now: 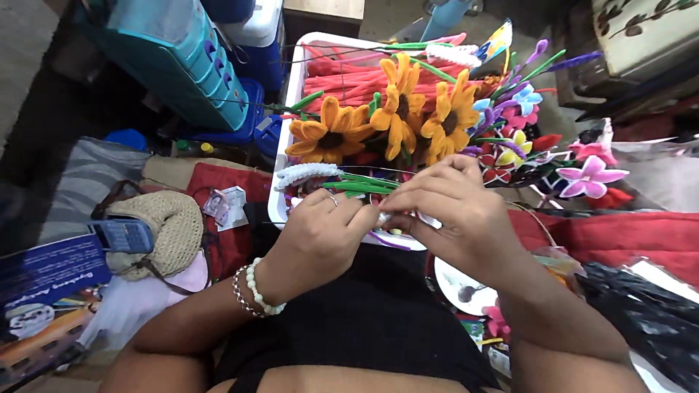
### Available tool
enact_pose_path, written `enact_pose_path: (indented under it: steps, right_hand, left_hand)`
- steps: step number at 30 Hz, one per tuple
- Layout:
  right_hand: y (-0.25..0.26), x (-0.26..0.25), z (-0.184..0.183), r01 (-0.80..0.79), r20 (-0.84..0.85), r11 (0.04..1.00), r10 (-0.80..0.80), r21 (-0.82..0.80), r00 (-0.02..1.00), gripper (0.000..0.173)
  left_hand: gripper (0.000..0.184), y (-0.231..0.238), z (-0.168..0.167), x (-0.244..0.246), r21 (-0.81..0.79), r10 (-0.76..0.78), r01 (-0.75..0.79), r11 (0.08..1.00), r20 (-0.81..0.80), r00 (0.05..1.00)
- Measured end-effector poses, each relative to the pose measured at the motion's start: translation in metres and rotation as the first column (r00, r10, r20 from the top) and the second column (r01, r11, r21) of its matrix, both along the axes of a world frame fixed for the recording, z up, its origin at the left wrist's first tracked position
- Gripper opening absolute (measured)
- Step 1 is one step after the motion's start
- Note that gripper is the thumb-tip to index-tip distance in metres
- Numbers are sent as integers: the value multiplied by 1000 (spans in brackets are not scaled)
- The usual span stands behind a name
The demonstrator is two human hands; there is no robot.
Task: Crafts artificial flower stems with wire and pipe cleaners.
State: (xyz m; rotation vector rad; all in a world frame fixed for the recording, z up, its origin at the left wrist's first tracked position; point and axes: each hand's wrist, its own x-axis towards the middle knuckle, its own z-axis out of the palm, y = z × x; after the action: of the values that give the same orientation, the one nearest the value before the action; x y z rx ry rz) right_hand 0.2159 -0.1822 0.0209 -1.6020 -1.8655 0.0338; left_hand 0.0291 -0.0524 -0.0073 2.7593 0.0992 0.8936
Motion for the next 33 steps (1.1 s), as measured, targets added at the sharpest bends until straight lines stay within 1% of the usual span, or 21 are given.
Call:
enact_pose_path:
  steps: [2,5,9,15,19,21,23,24,26,27,29,31,33]
  right_hand:
    - [-1,4,3,-27,-6,999,26,-40,1000,15]
    - [0,4,4,-32,23,999,33,-19,999,12]
    - [0,-1,0,-2,107,997,-7,81,994,10]
    - [-3,-11,-12,63,289,970,-132,234,948,10]
    - [-2,-10,-24,52,392,932,-201,359,898,8]
    - [-2,-10,-29,45,422,918,-224,394,878,8]
    - [-1,-11,-28,79,398,932,-226,355,889,7]
    - [0,-12,-25,103,347,949,-208,298,914,7]
    - [0,-12,-14,114,201,986,-137,121,970,14]
    - [0,-10,-9,94,131,995,-96,23,987,17]
    - [-1,-6,-5,30,2,992,-30,-119,1000,22]
    - [-1,-1,-4,-13,-95,981,-5,-193,995,23]
    - [-1,3,-3,-36,-161,972,-2,-233,987,23]
  left_hand:
    - [22,-1,-1,0,5,-24,24,1000,-10,1000]
    - [22,-1,-1,1,-18,-42,41,999,-19,999]
    - [25,0,2,2,-53,-54,53,997,-21,998]
    - [23,-4,-1,3,-63,-6,6,998,-11,1000]
    - [25,-5,-1,3,-171,-39,36,985,-12,999]
    - [25,-5,-2,3,-191,-49,44,981,-21,999]
    - [24,-4,-3,5,-138,-21,19,990,-16,1000]
    - [23,-3,-3,5,-87,3,-5,996,-21,1000]
    - [20,0,-3,4,21,27,-27,999,-39,999]
    - [19,1,-3,4,69,25,-22,997,-46,999]
    - [18,2,-2,4,141,18,-10,990,-52,999]
    - [19,4,-3,5,176,9,0,984,-53,999]
    - [20,4,-3,5,193,9,2,981,-53,999]
